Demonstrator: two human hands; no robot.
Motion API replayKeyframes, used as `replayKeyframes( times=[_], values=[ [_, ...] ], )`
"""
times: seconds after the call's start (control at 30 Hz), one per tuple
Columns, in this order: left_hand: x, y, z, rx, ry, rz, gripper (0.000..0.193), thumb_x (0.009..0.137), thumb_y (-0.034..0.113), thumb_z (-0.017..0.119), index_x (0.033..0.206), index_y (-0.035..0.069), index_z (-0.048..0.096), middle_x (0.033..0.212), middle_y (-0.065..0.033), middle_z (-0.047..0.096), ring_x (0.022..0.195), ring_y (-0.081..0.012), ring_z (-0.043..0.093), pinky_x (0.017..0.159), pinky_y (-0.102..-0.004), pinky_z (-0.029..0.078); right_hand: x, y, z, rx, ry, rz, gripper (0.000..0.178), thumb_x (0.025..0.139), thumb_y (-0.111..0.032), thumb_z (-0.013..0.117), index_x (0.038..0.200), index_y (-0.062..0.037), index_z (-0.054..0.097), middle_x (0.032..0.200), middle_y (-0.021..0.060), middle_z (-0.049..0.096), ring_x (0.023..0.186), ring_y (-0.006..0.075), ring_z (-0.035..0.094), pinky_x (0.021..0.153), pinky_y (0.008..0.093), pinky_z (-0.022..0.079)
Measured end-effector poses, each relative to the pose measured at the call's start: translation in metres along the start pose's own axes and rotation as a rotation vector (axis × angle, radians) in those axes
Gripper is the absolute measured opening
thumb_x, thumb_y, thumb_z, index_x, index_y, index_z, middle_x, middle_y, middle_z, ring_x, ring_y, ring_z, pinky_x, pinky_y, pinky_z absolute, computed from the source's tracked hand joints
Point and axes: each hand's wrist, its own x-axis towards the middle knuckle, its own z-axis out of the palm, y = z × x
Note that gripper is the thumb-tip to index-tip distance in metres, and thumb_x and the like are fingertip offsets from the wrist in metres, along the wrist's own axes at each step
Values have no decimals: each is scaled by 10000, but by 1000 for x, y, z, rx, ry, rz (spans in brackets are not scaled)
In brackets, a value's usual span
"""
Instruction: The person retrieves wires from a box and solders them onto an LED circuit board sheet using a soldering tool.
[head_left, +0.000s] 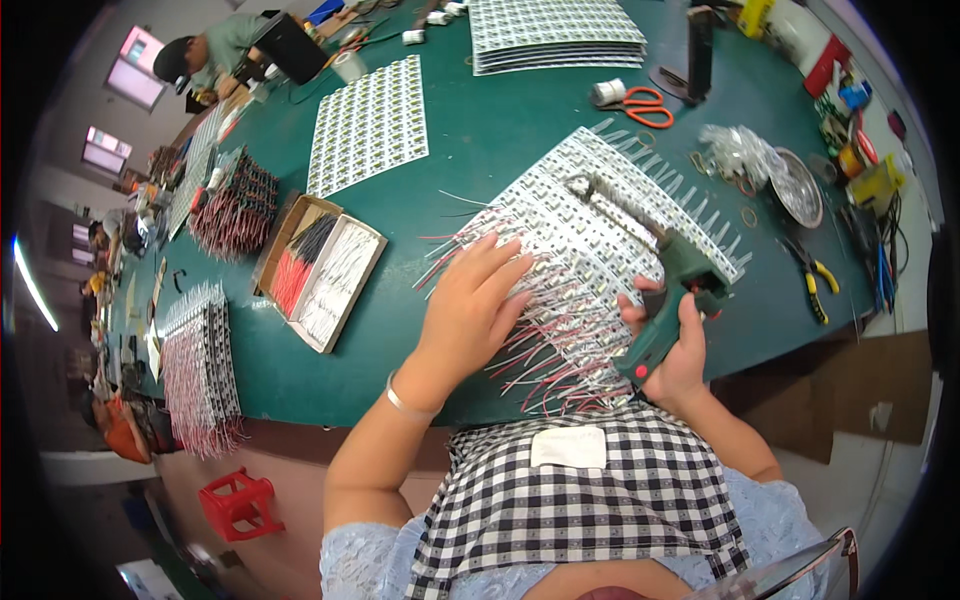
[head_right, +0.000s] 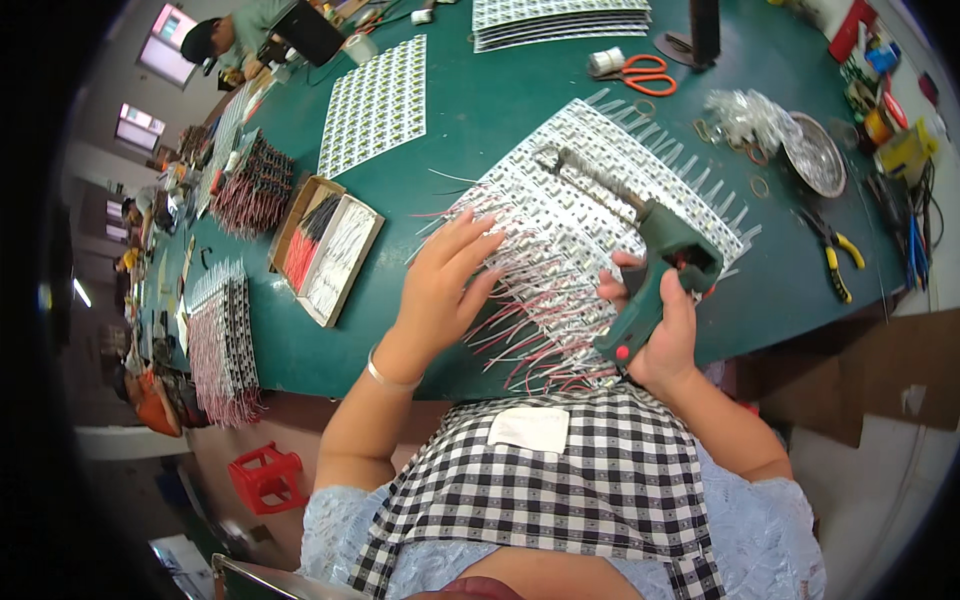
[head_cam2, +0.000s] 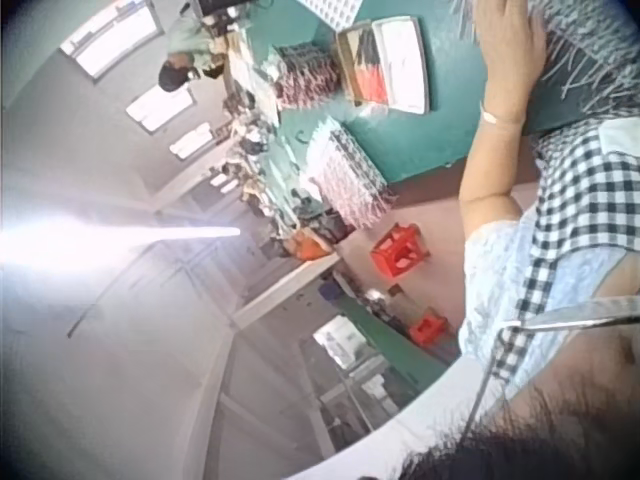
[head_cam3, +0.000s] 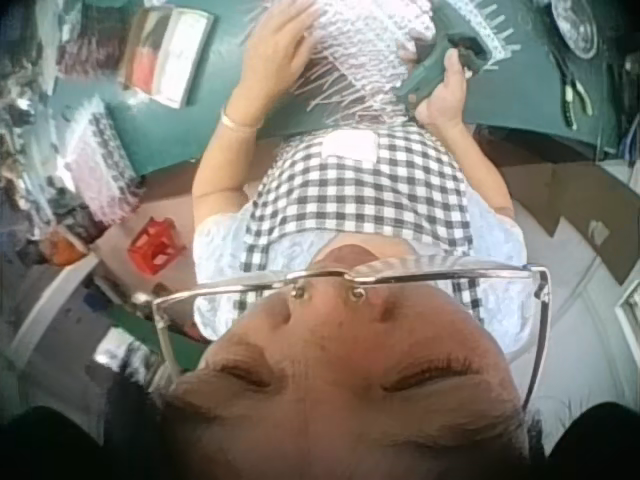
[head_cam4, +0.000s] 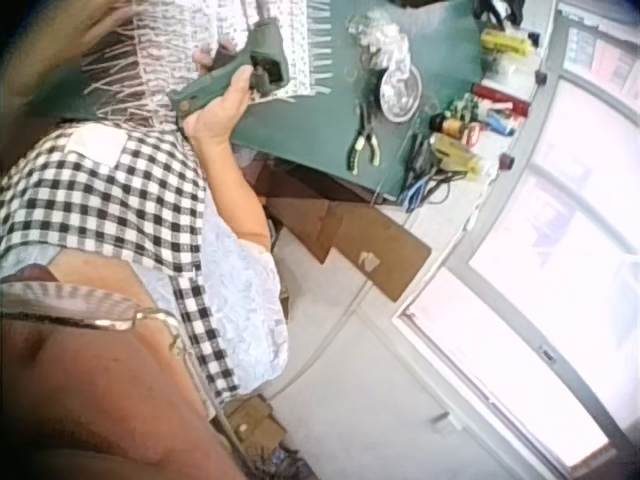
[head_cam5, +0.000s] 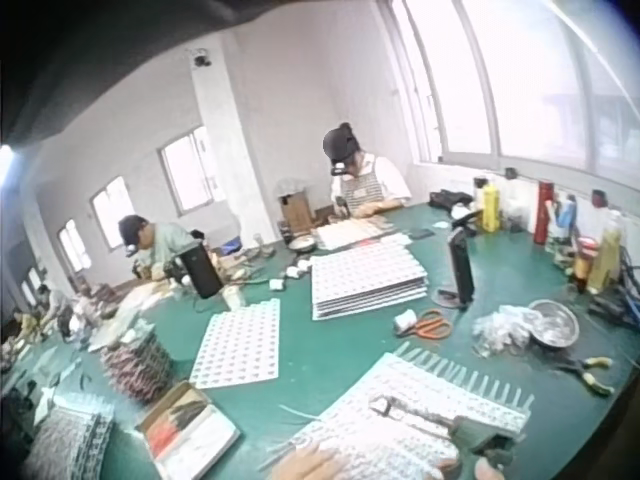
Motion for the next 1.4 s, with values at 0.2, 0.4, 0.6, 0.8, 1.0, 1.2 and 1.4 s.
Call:
replayKeyframes(
  times=[0.2,0.4,0.6,0.8,1.0,1.2,1.4],
  values=[
    [39,-32,35,333,-160,-10,537,798,355,582,1228,56,469,1322,-120,420,1259,-323,335,1034,-449,251,-6,-6,0,42,9,10,481,931,-410,338,1177,-5,418,1085,156,548,867,230,594,957,402,380],
    [20,-46,43,339,-106,-176,640,801,436,562,1278,33,420,1349,-165,376,1259,-356,322,1026,-452,255,-2,-26,-8,-27,-26,-99,480,926,-439,334,1193,-46,402,1135,122,515,801,173,606,971,393,374],
    [21,-45,45,248,-47,-276,654,780,415,601,1266,14,422,1309,-266,368,1230,-410,331,1014,-467,269,7,-21,-10,-61,82,-94,425,944,-377,311,1206,-53,393,1132,116,515,777,146,604,992,397,357],
    [34,-43,54,165,-14,-220,606,785,363,605,1246,6,439,1294,-254,393,1215,-405,351,1012,-456,277,-3,-15,-15,-143,83,-229,414,940,-366,341,1199,-48,398,1127,122,516,778,163,604,963,409,381],
    [51,-67,47,-297,50,-344,520,788,279,612,1214,18,466,1139,-218,485,1045,-357,484,929,-409,378,-8,-15,-18,-239,115,-277,492,904,-412,420,1180,-5,408,1103,142,536,784,194,603,913,402,417],
    [84,-83,34,-15,19,41,171,774,131,584,906,32,629,895,-126,594,901,-303,546,820,-384,436,-5,-5,-20,-260,105,-257,501,911,-399,403,1213,0,376,1121,160,520,766,204,601,897,413,430],
    [72,-90,62,191,-9,173,75,733,107,529,782,55,551,773,-88,578,742,-254,594,622,-350,495,-11,-10,-30,-238,162,-271,479,936,-418,314,1218,-37,382,1118,137,508,758,167,586,932,383,404]
  ],
)
